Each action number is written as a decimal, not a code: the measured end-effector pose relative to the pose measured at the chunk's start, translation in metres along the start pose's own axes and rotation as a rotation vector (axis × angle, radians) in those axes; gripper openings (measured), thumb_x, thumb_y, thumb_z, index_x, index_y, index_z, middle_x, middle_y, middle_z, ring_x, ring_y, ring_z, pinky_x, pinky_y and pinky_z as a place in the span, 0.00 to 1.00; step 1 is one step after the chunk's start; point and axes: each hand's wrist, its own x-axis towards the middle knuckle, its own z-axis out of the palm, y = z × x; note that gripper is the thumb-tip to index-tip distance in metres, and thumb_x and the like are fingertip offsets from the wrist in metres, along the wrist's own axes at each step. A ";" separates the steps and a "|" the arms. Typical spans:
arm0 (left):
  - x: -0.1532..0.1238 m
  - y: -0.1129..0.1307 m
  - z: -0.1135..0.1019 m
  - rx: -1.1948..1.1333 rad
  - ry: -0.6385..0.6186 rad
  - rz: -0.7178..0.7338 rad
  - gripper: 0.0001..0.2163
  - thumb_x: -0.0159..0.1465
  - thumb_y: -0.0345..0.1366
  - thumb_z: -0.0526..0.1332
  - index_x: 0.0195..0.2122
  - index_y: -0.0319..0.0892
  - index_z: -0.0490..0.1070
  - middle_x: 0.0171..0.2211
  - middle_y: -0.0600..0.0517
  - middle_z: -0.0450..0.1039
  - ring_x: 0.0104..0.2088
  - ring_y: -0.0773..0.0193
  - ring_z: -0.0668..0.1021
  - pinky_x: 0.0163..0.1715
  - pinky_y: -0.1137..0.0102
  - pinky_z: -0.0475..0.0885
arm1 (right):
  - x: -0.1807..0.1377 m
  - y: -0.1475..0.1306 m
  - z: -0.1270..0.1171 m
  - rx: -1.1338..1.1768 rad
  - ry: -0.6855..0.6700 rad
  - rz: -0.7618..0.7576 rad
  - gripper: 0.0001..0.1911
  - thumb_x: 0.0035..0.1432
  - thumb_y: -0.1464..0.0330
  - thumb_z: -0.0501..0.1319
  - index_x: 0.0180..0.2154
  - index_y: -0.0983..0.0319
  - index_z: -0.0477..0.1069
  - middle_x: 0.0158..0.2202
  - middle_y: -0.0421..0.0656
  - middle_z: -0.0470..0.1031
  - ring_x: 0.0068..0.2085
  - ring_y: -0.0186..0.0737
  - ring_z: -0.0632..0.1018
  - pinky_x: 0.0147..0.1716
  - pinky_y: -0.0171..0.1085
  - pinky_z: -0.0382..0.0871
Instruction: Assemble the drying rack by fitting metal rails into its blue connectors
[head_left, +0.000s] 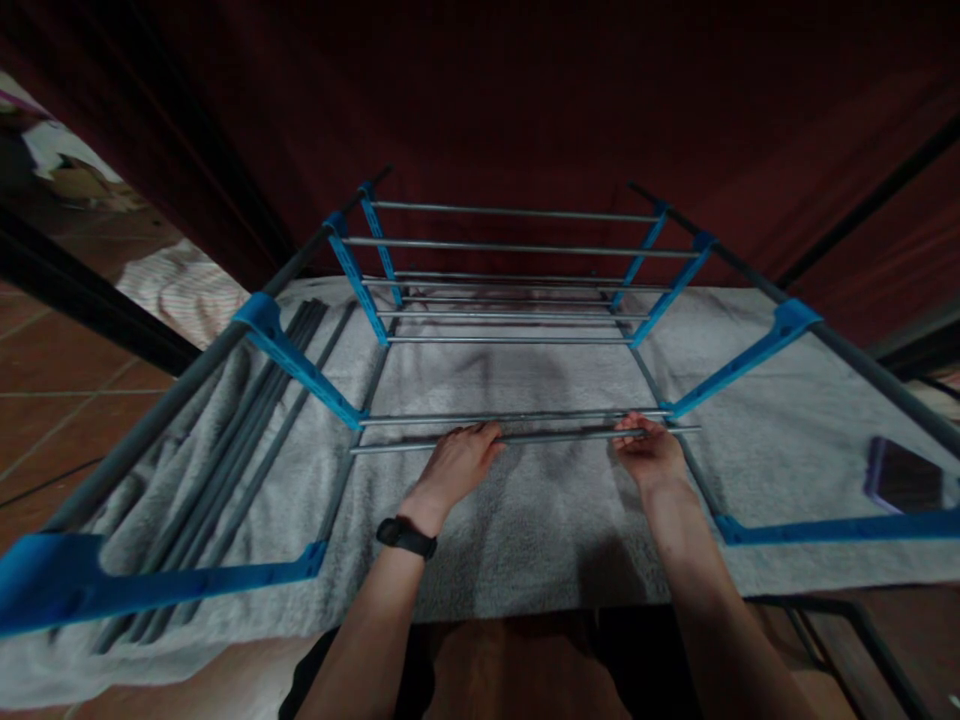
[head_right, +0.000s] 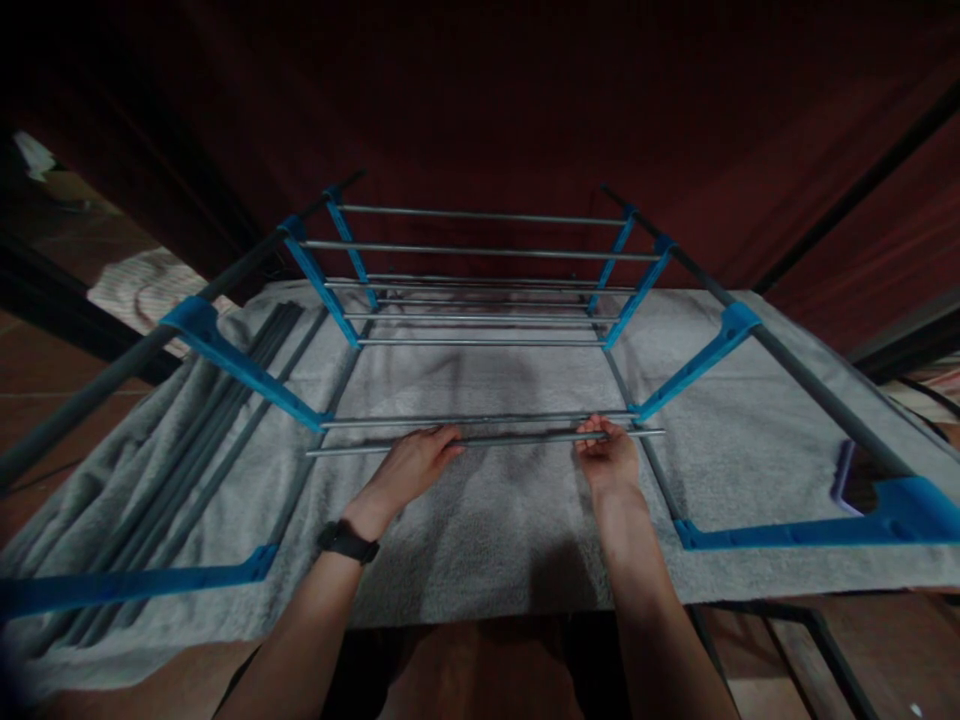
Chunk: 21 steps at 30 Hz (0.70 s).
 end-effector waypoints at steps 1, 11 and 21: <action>0.000 0.001 0.000 -0.005 -0.012 -0.001 0.09 0.73 0.38 0.53 0.47 0.44 0.72 0.40 0.49 0.81 0.42 0.56 0.82 0.42 0.66 0.72 | -0.001 0.000 0.000 -0.001 -0.002 0.006 0.12 0.61 0.79 0.50 0.33 0.61 0.68 0.22 0.36 0.72 0.21 0.30 0.75 0.21 0.28 0.74; -0.002 0.001 -0.003 -0.043 -0.037 -0.031 0.09 0.70 0.35 0.59 0.49 0.46 0.72 0.43 0.50 0.81 0.44 0.56 0.82 0.44 0.67 0.72 | 0.004 0.010 -0.002 -0.026 -0.046 0.014 0.12 0.57 0.81 0.52 0.33 0.60 0.68 0.24 0.35 0.74 0.21 0.30 0.76 0.23 0.29 0.76; -0.003 -0.010 -0.009 -0.008 -0.003 -0.088 0.06 0.69 0.35 0.59 0.46 0.46 0.73 0.42 0.49 0.81 0.44 0.56 0.82 0.44 0.66 0.71 | 0.004 -0.006 -0.006 -0.013 -0.036 0.010 0.12 0.58 0.80 0.51 0.32 0.61 0.68 0.21 0.35 0.72 0.20 0.31 0.75 0.20 0.30 0.74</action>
